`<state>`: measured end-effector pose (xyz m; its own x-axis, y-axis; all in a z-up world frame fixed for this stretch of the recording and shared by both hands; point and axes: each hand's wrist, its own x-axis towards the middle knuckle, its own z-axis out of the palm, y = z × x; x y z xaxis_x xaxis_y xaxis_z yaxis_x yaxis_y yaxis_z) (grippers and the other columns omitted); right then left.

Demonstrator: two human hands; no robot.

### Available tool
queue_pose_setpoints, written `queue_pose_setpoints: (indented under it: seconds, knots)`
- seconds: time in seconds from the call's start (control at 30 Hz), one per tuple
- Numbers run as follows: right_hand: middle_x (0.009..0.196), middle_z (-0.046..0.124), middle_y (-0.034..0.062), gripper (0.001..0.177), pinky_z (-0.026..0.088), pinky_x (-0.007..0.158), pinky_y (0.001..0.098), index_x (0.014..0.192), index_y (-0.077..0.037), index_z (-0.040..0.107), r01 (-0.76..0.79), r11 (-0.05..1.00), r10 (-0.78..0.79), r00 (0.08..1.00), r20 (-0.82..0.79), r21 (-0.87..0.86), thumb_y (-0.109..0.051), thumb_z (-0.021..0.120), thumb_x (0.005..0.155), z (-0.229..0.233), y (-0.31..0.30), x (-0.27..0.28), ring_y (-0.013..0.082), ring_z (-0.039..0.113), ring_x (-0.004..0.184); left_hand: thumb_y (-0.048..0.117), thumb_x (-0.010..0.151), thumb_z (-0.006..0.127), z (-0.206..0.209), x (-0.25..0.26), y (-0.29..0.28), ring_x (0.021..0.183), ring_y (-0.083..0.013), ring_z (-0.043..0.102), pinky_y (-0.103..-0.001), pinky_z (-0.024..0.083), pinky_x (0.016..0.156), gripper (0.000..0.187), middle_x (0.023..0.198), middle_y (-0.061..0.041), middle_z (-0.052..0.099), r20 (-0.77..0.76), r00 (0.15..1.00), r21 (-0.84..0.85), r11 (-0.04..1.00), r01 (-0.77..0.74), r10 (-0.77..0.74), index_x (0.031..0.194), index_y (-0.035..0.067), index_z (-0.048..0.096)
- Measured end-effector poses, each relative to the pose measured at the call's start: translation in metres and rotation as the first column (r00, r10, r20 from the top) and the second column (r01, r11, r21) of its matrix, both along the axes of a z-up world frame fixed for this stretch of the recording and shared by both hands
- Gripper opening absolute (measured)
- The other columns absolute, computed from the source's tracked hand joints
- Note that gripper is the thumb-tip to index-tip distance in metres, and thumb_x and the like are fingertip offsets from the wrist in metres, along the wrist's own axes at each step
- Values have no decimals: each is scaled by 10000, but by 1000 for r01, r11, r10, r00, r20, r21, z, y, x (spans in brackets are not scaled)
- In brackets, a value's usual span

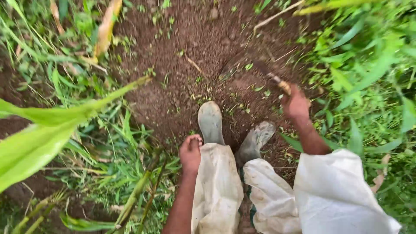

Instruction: The person removes weeds from around corn plants in a field. They first pull weeds by hand, then walk through the rows, and finally use a hoe to dig and clear more weeds from the soil.

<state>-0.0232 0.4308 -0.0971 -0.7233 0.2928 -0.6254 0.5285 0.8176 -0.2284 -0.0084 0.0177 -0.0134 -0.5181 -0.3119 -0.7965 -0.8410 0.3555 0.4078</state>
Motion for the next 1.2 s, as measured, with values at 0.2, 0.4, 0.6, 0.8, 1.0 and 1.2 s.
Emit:
queue_pose_setpoints:
  seconds: [0.2,0.4,0.6,0.8,1.0,1.2]
  knots:
    - [1252,634,175,473,480,999,558,1401,-212,498,-66,979,43,992,122,194,-362,626,972,-67,19,5,406,608,1173,-4,986,488,-10,-13,1,806,-92,630,-185,499,685,229,947,-53,720,-131,964,98,971,-219,231,1061,68,692]
    - [1312,566,219,596,402,1061,575,1379,-99,468,-124,945,79,984,158,304,-472,683,966,-55,-5,-1,421,547,1235,11,1021,513,27,-41,7,861,-142,655,-248,548,734,254,1067,-99,717,78,981,11,984,-179,178,1131,149,695]
    - [1123,711,208,352,428,1052,561,1265,-227,527,-213,967,160,933,321,138,-457,561,1001,15,-61,-21,409,678,1136,1,985,530,23,-31,-5,819,-135,676,-218,560,695,226,971,-84,727,-37,969,40,969,-242,243,1066,122,704]
    - [1070,729,133,492,516,998,502,1227,-265,590,319,942,-277,913,298,-102,-553,682,839,67,-79,-61,382,673,1102,38,970,537,39,-53,1,808,-125,654,-217,526,679,179,942,-83,709,-41,959,127,954,-273,280,1044,69,697]
    - [1166,703,263,391,508,987,595,1267,-163,572,204,979,-203,944,260,24,-375,609,940,176,-93,-142,465,660,1138,99,967,566,86,-102,4,844,-170,702,-271,573,706,191,986,-122,737,-53,960,188,947,-260,274,1089,80,712]
    - [1070,760,149,393,565,932,537,1154,-258,581,29,994,-69,914,400,105,-465,623,823,242,-86,-169,377,720,1088,145,949,570,137,-143,-18,830,-153,680,-236,543,678,202,969,-78,725,-5,942,246,914,-323,334,1085,104,714]
